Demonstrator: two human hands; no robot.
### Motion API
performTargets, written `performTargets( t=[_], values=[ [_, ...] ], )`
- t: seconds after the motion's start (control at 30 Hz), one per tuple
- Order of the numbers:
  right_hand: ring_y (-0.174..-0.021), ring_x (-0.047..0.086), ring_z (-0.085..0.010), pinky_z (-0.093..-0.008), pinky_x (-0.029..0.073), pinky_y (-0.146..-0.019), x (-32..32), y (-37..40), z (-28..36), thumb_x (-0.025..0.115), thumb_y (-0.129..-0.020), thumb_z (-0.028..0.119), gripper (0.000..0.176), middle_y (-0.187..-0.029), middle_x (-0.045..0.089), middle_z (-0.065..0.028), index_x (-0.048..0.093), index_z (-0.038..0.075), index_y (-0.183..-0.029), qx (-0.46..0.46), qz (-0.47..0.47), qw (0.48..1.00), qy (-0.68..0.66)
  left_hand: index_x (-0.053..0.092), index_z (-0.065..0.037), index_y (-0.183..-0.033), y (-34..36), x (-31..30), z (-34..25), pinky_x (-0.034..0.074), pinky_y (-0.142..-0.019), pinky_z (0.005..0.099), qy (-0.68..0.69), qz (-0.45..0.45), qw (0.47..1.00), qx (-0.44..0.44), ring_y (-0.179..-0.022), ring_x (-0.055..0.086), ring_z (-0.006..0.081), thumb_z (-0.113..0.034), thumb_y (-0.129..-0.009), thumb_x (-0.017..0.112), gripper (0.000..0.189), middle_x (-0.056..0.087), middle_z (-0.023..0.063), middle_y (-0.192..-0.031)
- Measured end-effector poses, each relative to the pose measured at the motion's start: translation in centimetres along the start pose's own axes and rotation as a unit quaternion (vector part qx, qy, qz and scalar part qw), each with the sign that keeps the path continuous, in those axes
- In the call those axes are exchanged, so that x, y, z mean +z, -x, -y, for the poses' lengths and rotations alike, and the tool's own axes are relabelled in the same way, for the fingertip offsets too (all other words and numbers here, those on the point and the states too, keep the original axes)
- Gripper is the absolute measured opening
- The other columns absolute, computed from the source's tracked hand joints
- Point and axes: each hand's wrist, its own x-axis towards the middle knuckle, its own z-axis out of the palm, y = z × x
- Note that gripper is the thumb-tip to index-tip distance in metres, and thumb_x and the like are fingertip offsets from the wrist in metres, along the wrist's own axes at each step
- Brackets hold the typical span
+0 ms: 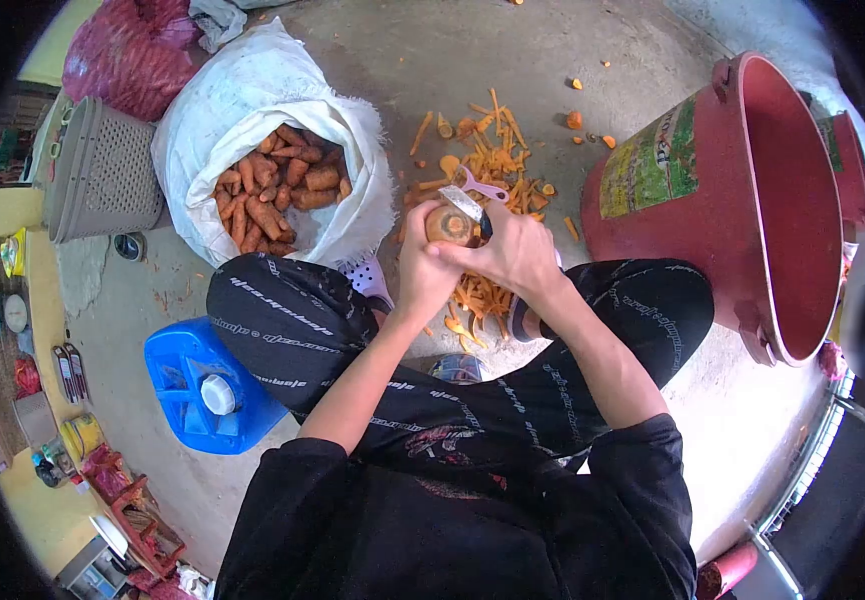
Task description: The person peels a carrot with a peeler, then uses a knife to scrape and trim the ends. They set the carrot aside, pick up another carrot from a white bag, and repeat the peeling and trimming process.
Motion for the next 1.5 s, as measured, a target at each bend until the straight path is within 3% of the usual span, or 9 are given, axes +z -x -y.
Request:
performTargets(
  t=[0.3, 0.9, 1.03, 1.13, 1.23, 1.3, 1.37, 1.43, 1.5],
  values=[
    [-0.055, 0.065, -0.0357, -0.0432, 0.053, -0.052, 1.1, -0.2, -0.4, 0.059, -0.059, 0.082, 0.090, -0.053, 0.058, -0.0200, 0.060, -0.006, -0.078, -0.035, -0.048, 0.998, 0.015, 0.041, -0.004, -0.120, 0.0, 0.3, 1.2, 0.048, -0.082, 0.0332, -0.030, -0.018, 0.999, 0.028, -0.094, 0.061, 0.0229, -0.004, -0.073, 0.073, 0.057, 0.060, 0.0131, -0.104],
    [-0.055, 0.063, -0.0386, -0.0445, 0.051, -0.051, 2.7, 0.0, -0.4, 0.057, -0.070, 0.074, 0.080, -0.054, 0.057, -0.0228, 0.057, -0.006, -0.068, -0.054, -0.015, 0.998, -0.004, 0.034, 0.000, -0.121, 0.5, 0.1, 1.2, 0.047, -0.082, 0.0372, -0.064, -0.018, 0.997, 0.026, -0.094, 0.059, 0.0279, -0.006, -0.074, 0.072, 0.060, 0.056, 0.0165, -0.104],
    [-0.059, 0.065, -0.0366, -0.0454, 0.053, -0.056, 3.2, 0.4, 0.2, 0.052, -0.073, 0.075, 0.078, -0.058, 0.060, -0.0230, 0.062, -0.002, -0.070, -0.037, -0.012, 0.999, -0.003, 0.034, 0.000, -0.121, 0.6, 0.1, 1.8, 0.047, -0.082, 0.0381, -0.050, -0.011, 0.999, 0.004, -0.094, 0.058, 0.0279, -0.005, -0.075, 0.071, 0.060, 0.054, 0.0165, -0.105],
    [-0.061, 0.065, -0.0365, -0.0461, 0.053, -0.059, 2.7, -0.3, -0.2, 0.053, -0.073, 0.074, 0.077, -0.059, 0.060, -0.0234, 0.063, -0.003, -0.071, -0.026, 0.021, 0.999, -0.013, 0.034, 0.000, -0.122, -0.1, -0.5, 0.6, 0.048, -0.081, 0.0367, -0.048, 0.043, 0.998, -0.027, -0.097, 0.058, 0.0251, -0.004, -0.074, 0.072, 0.061, 0.053, 0.0145, -0.107],
    [-0.063, 0.065, -0.0357, -0.0462, 0.053, -0.061, 0.1, -1.4, -1.1, 0.054, -0.073, 0.073, 0.077, -0.060, 0.060, -0.0234, 0.063, -0.004, -0.073, -0.054, 0.091, 0.992, -0.071, 0.036, 0.000, -0.123, -0.9, -2.0, 0.7, 0.046, -0.086, 0.0363, 0.112, 0.148, 0.981, -0.055, -0.101, 0.057, 0.0274, -0.013, -0.074, 0.074, 0.063, 0.054, 0.0176, -0.110],
    [-0.064, 0.065, -0.0350, -0.0459, 0.052, -0.061, -1.6, -1.4, -1.0, 0.055, -0.073, 0.073, 0.078, -0.061, 0.060, -0.0234, 0.063, -0.004, -0.073, -0.082, 0.112, 0.982, -0.127, 0.042, -0.002, -0.122, -1.8, -3.2, -0.4, 0.046, -0.087, 0.0336, 0.104, 0.202, 0.972, -0.059, -0.101, 0.057, 0.0227, -0.015, -0.071, 0.077, 0.063, 0.058, 0.0135, -0.109],
    [-0.058, 0.064, -0.0347, -0.0449, 0.052, -0.057, -0.7, -1.2, -1.3, 0.056, -0.070, 0.075, 0.079, -0.056, 0.059, -0.0213, 0.063, -0.004, -0.072, -0.117, 0.050, 0.989, -0.080, 0.045, -0.002, -0.120, -3.0, -4.4, -1.4, 0.046, -0.086, 0.0331, 0.078, 0.292, 0.948, -0.095, -0.099, 0.058, 0.0210, -0.015, -0.071, 0.077, 0.060, 0.059, 0.0110, -0.106],
    [-0.054, 0.063, -0.0341, -0.0441, 0.052, -0.053, 0.0, -0.9, -1.2, 0.056, -0.068, 0.076, 0.079, -0.054, 0.058, -0.0199, 0.062, -0.003, -0.069, -0.146, -0.055, 0.988, 0.014, 0.047, -0.001, -0.118, -2.8, -3.7, -0.8, 0.046, -0.086, 0.0353, 0.026, 0.233, 0.968, -0.087, -0.101, 0.059, 0.0263, -0.015, -0.070, 0.077, 0.058, 0.061, 0.0145, -0.106],
    [-0.051, 0.063, -0.0334, -0.0433, 0.051, -0.050, 0.4, -0.7, -0.8, 0.056, -0.068, 0.077, 0.079, -0.052, 0.057, -0.0186, 0.062, -0.002, -0.068, -0.126, -0.072, 0.989, 0.037, 0.046, -0.001, -0.117, -2.0, -2.9, -0.7, 0.047, -0.086, 0.0369, -0.019, 0.159, 0.986, -0.055, -0.102, 0.060, 0.0304, -0.015, -0.070, 0.076, 0.057, 0.060, 0.0177, -0.107]
  ],
)
